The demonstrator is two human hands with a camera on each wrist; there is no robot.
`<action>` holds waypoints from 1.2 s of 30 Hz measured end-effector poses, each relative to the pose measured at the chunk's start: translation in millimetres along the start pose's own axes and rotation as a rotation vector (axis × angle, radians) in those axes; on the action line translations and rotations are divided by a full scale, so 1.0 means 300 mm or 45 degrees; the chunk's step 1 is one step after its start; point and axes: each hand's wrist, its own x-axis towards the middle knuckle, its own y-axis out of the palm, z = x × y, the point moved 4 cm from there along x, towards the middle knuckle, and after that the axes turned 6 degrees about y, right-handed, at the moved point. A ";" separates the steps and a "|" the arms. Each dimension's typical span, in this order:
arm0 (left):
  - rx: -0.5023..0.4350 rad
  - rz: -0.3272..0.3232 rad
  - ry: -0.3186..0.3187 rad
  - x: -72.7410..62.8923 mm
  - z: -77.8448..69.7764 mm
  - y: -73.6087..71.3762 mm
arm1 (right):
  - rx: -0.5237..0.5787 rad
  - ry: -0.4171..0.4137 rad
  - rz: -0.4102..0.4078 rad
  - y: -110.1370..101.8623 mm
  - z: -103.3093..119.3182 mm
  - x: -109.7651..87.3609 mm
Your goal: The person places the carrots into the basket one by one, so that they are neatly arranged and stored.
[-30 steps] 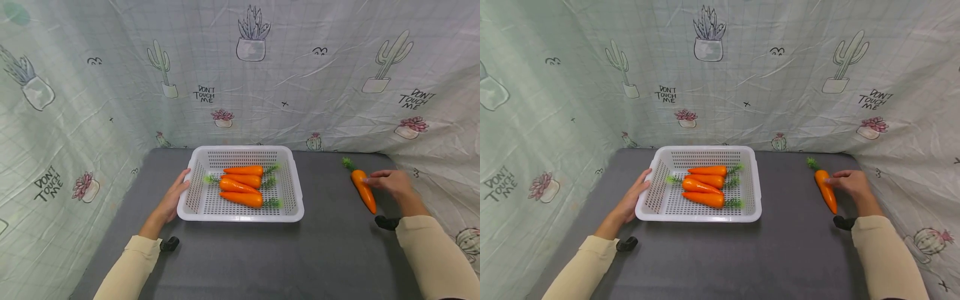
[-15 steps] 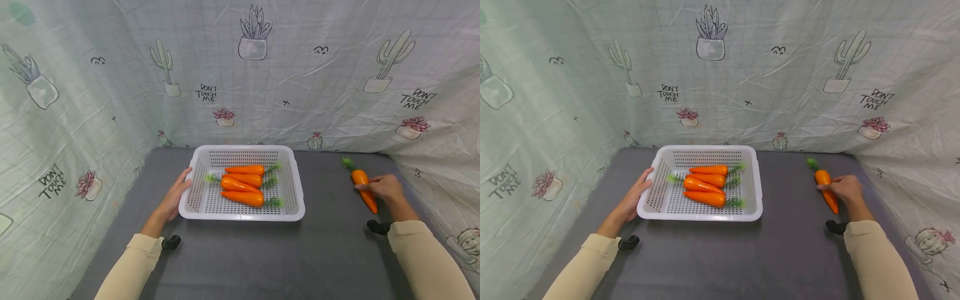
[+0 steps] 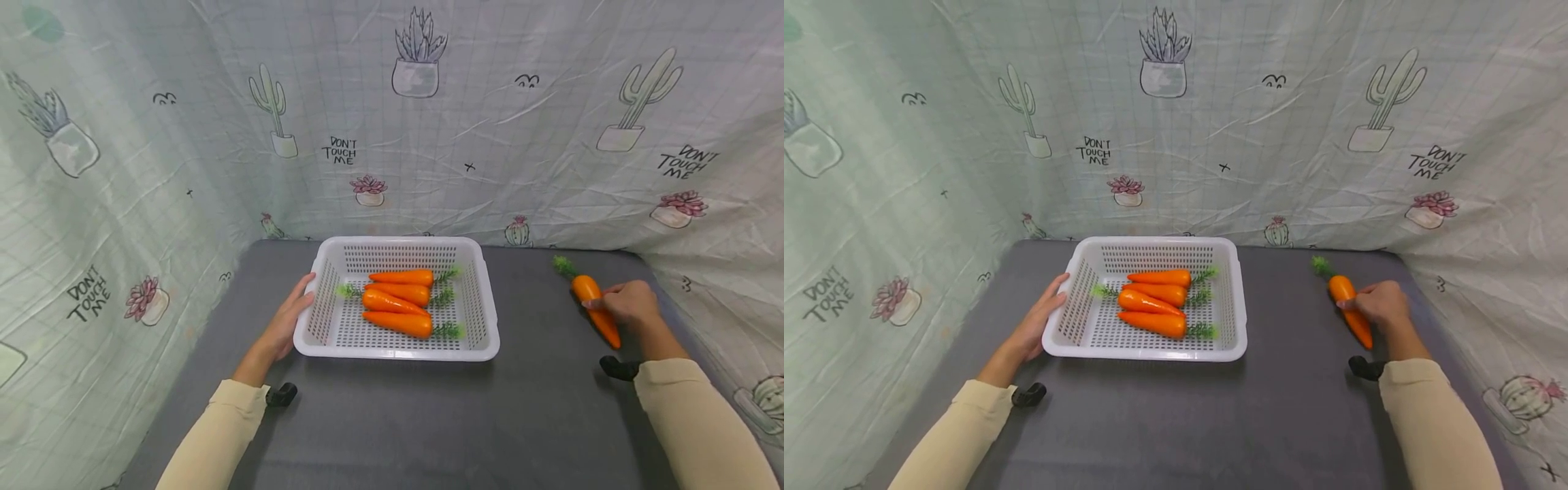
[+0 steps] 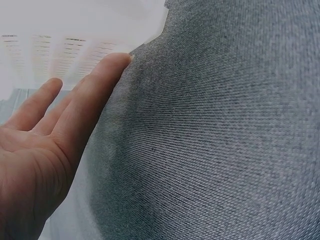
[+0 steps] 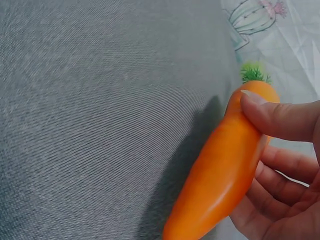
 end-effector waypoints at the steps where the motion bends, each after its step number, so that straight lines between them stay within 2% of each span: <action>1: 0.002 -0.002 -0.001 0.001 0.001 -0.001 | 0.008 -0.005 0.008 -0.003 0.005 -0.003; 14: -0.006 -0.018 -0.012 -0.005 0.007 -0.006 | 0.028 -0.093 0.051 -0.027 0.056 -0.019; 36: 0.021 -0.012 -0.020 0.003 0.012 -0.001 | 0.073 -0.163 0.074 -0.045 0.142 -0.067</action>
